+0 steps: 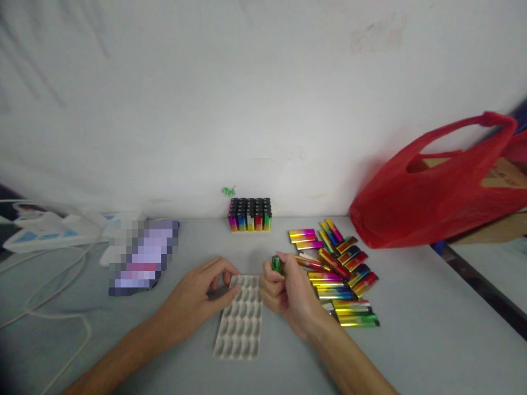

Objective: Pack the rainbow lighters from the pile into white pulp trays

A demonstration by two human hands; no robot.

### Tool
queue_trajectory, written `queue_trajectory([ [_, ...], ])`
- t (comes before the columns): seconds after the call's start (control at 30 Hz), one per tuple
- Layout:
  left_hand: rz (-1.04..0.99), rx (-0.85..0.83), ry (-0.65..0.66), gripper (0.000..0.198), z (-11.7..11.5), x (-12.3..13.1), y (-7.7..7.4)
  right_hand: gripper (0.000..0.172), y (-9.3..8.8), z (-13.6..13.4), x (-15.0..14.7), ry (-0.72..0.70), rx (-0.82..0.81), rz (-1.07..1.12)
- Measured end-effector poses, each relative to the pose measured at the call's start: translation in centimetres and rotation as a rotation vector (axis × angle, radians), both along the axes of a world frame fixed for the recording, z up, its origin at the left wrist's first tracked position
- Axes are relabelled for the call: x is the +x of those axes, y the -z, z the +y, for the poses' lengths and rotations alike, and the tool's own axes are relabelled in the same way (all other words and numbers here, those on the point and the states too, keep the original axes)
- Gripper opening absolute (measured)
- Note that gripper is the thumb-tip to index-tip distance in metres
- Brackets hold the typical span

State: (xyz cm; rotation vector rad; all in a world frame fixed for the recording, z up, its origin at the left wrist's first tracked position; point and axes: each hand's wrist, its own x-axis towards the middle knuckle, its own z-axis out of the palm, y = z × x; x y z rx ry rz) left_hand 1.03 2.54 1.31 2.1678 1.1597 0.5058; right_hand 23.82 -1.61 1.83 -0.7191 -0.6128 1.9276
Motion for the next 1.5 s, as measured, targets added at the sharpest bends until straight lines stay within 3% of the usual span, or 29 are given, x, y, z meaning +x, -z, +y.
queue_trajectory([
  [0.83,0.002,0.013,0.011,0.009,-0.1,-0.1,0.1,0.064,0.2,0.3,-0.2,0.031,0.018,0.052],
  [1.1,-0.003,0.006,0.007,0.007,-0.1,0.0,0.0,0.051,-0.2,0.2,-0.2,0.151,-0.072,-0.027],
  [1.5,0.004,0.011,0.012,0.006,-0.1,0.0,0.0,0.045,-0.6,0.0,-0.7,0.249,0.017,-0.021],
])
